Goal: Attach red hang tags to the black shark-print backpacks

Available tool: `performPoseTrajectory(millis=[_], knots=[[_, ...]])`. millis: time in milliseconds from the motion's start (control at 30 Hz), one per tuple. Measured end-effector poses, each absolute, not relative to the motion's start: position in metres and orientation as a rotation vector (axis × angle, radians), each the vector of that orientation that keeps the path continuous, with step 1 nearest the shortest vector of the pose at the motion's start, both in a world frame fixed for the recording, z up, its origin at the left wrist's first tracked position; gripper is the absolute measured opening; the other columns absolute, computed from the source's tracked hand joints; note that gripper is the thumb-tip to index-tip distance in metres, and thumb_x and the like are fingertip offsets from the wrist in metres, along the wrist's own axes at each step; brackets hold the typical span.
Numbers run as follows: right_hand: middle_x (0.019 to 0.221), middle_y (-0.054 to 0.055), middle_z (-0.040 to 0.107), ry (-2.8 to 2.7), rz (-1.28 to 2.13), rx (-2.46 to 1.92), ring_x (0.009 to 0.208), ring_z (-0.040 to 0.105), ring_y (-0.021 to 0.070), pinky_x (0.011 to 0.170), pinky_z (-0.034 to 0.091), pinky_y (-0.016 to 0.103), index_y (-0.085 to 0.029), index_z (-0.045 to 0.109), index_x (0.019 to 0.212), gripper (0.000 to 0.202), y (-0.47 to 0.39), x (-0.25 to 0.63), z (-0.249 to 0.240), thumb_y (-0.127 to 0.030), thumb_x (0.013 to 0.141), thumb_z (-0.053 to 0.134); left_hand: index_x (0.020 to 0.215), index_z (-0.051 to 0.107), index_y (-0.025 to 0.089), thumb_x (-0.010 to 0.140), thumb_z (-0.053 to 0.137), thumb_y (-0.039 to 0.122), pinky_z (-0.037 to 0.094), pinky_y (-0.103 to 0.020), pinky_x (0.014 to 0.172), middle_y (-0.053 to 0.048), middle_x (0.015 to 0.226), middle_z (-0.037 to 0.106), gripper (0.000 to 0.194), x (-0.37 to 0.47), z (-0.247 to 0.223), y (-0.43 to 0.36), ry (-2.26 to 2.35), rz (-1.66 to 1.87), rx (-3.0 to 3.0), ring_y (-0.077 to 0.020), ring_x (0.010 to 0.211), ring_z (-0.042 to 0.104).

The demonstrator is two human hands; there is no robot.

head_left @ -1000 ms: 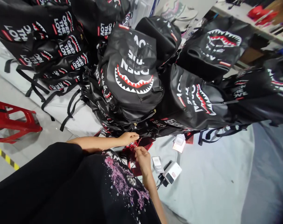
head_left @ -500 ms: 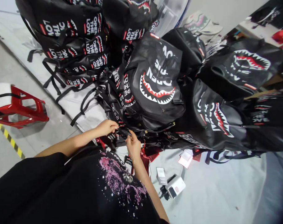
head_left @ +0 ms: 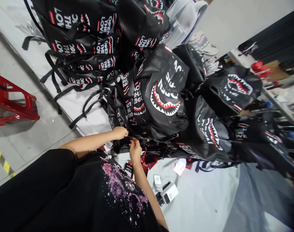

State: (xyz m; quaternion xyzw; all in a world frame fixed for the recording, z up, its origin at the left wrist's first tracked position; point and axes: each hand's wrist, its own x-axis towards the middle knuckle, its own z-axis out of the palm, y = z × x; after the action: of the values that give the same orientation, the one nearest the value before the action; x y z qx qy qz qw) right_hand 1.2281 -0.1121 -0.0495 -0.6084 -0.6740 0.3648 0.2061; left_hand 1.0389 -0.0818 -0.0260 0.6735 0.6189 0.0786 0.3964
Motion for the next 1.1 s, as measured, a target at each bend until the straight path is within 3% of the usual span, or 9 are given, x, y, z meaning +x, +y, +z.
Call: performPoseTrajectory(millis=[200, 333, 400, 500, 600, 700, 800, 967, 1100], knots=[[0.09, 0.007, 0.065, -2.134, 0.69, -1.822, 0.083, 0.059, 0.0202, 0.075, 0.038, 0.029, -0.014, 0.062, 0.093, 0.022, -0.106, 1.221, -0.04, -0.028, 0.089, 0.045, 0.099, 0.07, 0.021, 0.088, 0.053, 0.024, 0.033, -0.021, 0.059, 0.001, 0.078, 0.068, 0.02, 1.051, -0.021, -0.076, 1.394, 0.103, 1.564, -0.0104, 0.073, 0.059], [0.082, 0.006, 0.065, -2.221, 0.646, -1.999, 0.077, 0.059, 0.0204, 0.068, 0.033, 0.029, -0.015, 0.059, 0.093, 0.019, -0.106, 1.226, -0.027, -0.026, 0.092, 0.043, 0.083, 0.068, 0.016, 0.082, 0.064, 0.034, 0.031, -0.025, 0.059, -0.003, 0.069, 0.065, 0.019, 1.035, -0.014, -0.078, 1.38, 0.022, 1.522, -0.0145, 0.064, 0.053], [0.079, 0.005, 0.066, -2.146, 0.748, -2.062, 0.074, 0.06, 0.0193, 0.065, 0.034, 0.028, -0.017, 0.059, 0.099, 0.019, -0.107, 1.232, -0.022, -0.025, 0.093, 0.043, 0.081, 0.067, 0.013, 0.082, 0.065, 0.036, 0.033, -0.025, 0.06, -0.005, 0.071, 0.064, 0.023, 1.021, -0.012, -0.08, 1.363, 0.068, 1.505, -0.0153, 0.067, 0.054], [0.074, 0.003, 0.065, -1.853, 1.183, -1.998, 0.062, 0.059, 0.0149, 0.061, 0.038, 0.025, -0.015, 0.06, 0.1, 0.021, -0.109, 1.237, -0.019, -0.022, 0.089, 0.044, 0.112, 0.059, 0.013, 0.086, 0.061, 0.035, 0.039, -0.021, 0.066, -0.005, 0.089, 0.066, 0.034, 1.001, -0.017, -0.089, 1.249, 0.234, 1.437, -0.0127, 0.077, 0.059], [0.066, 0.004, 0.062, -1.459, 1.572, -1.897, 0.05, 0.055, 0.0127, 0.048, 0.034, 0.022, -0.01, 0.057, 0.091, 0.02, -0.108, 1.236, -0.016, -0.025, 0.081, 0.049, 0.125, 0.047, 0.014, 0.072, 0.074, 0.026, 0.044, -0.02, 0.069, -0.003, 0.096, 0.065, 0.061, 0.993, -0.029, -0.103, 1.097, 0.471, 1.342, -0.0113, 0.078, 0.059], [0.064, 0.004, 0.06, -1.188, 1.762, -1.826, 0.048, 0.054, 0.0122, 0.042, 0.027, 0.02, -0.01, 0.054, 0.086, 0.028, -0.105, 1.234, -0.012, -0.032, 0.07, 0.059, 0.109, 0.054, 0.012, 0.067, 0.071, 0.012, 0.045, -0.022, 0.07, -0.003, 0.091, 0.065, 0.046, 0.998, -0.037, -0.116, 1.157, 0.714, 1.278, -0.011, 0.075, 0.059], [0.066, 0.005, 0.061, -0.933, 1.923, -1.76, 0.049, 0.054, 0.0109, 0.042, 0.029, 0.018, -0.011, 0.055, 0.082, 0.036, -0.103, 1.234, -0.007, -0.033, 0.059, 0.07, 0.1, 0.055, 0.01, 0.076, 0.064, 0.013, 0.045, -0.022, 0.073, -0.003, 0.089, 0.064, 0.026, 1.009, -0.036, -0.124, 1.325, 0.853, 1.277, -0.0115, 0.079, 0.059], [0.072, 0.002, 0.059, -0.796, 2.074, -1.665, 0.055, 0.051, 0.0068, 0.041, 0.03, 0.014, -0.01, 0.058, 0.082, 0.043, -0.101, 1.24, -0.002, -0.031, 0.053, 0.082, 0.09, 0.064, 0.012, 0.082, 0.064, 0.015, 0.042, -0.024, 0.083, -0.003, 0.094, 0.062, 0.009, 1.016, -0.025, -0.128, 1.429, 0.945, 1.479, -0.0114, 0.087, 0.057], [0.066, -0.004, 0.047, -0.747, 2.239, -1.595, 0.049, 0.038, 0.0023, 0.039, 0.015, 0.013, -0.009, 0.057, 0.08, 0.048, -0.097, 1.242, 0.0, -0.027, 0.047, 0.087, 0.084, 0.066, 0.013, 0.09, 0.057, 0.022, 0.037, -0.033, 0.088, -0.008, 0.105, 0.062, 0.013, 1.019, -0.021, -0.126, 1.503, 0.846, 1.801, -0.0191, 0.099, 0.053]])
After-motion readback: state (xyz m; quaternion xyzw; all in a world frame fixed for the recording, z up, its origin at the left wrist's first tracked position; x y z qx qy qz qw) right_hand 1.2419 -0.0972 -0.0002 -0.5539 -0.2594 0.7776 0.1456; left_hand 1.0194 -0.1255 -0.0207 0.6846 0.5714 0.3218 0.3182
